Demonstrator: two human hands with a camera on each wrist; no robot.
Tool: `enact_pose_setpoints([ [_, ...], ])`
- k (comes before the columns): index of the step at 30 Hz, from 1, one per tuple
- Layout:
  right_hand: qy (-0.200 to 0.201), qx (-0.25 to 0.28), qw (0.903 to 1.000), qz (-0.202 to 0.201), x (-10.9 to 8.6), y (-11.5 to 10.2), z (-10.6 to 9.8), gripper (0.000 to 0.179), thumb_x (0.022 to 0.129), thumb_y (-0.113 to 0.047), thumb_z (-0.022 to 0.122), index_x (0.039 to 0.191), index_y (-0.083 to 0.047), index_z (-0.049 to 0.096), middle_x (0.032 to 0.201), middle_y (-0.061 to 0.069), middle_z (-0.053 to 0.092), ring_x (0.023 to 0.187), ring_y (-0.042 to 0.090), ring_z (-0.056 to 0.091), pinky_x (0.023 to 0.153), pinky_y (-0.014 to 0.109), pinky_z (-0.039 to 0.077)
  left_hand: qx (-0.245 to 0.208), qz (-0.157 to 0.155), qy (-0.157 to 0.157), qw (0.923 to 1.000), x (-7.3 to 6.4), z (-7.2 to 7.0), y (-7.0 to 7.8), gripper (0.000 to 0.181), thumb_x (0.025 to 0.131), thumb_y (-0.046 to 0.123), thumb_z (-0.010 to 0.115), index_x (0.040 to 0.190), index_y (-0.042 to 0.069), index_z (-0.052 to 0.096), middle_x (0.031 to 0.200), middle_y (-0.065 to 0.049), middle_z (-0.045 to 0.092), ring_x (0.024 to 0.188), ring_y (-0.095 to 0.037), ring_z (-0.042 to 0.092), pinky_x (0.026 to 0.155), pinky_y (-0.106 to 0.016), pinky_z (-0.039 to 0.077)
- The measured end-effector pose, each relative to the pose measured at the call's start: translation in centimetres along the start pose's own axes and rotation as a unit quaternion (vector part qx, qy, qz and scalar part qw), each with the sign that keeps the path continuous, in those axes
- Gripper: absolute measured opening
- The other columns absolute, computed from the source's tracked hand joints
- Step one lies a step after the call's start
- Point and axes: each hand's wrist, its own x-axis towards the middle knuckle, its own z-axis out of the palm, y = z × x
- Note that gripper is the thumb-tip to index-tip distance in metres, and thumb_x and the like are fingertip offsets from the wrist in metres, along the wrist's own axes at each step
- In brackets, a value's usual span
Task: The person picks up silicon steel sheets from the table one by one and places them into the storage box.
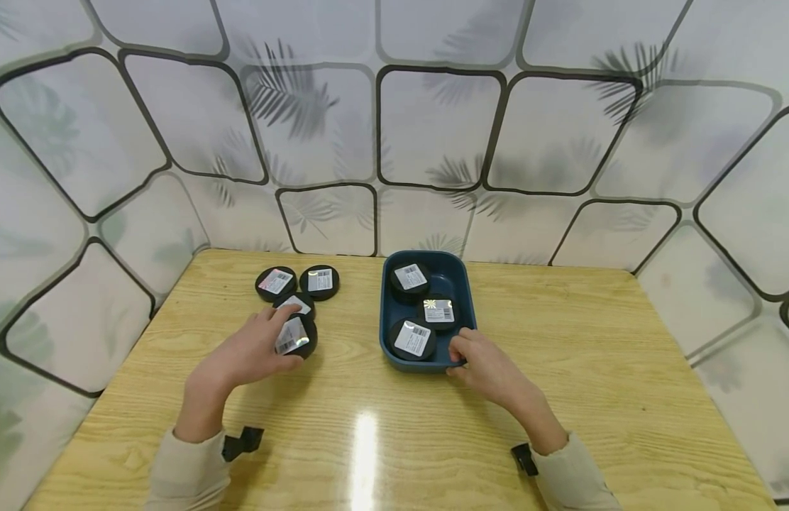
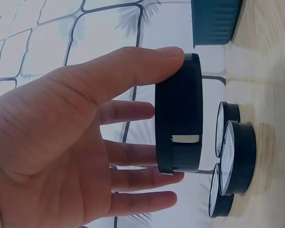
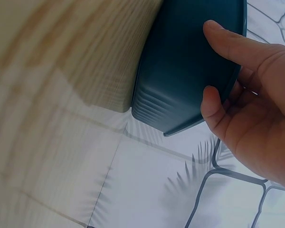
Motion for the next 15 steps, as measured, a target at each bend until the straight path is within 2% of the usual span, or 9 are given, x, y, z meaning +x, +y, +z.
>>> enact_pose_setpoints([
  [8, -0.003, 0.001, 1.0000, 0.002, -0.05, 0.00, -0.03, 0.033, 0.076, -0.005, 0.084, 0.075, -0.014, 0.053, 0.077, -0.005, 0.042, 0.073, 0.011, 0.041, 0.063, 0.026, 0.037, -0.007, 0.021, 0.024, 0.9995, 0.43, 0.12, -0.07, 0.079, 0.083, 0.028, 0.080, 0.147, 0.009, 0.038, 0.135, -0.031, 0.047, 0.117, -0.043, 0.049, 0.090, -0.057, 0.046],
  [15, -0.002, 0.003, 1.0000, 0.003, -0.04, -0.01, -0.05, 0.033, 0.076, -0.004, 0.084, 0.076, -0.014, 0.053, 0.077, -0.004, 0.042, 0.073, 0.012, 0.041, 0.064, 0.026, 0.037, -0.011, 0.049, 0.069, 0.9964, 0.93, 0.48, 0.07, 0.080, 0.079, 0.018, 0.082, 0.146, 0.003, 0.040, 0.133, -0.025, 0.045, 0.120, -0.043, 0.044, 0.096, -0.059, 0.043],
])
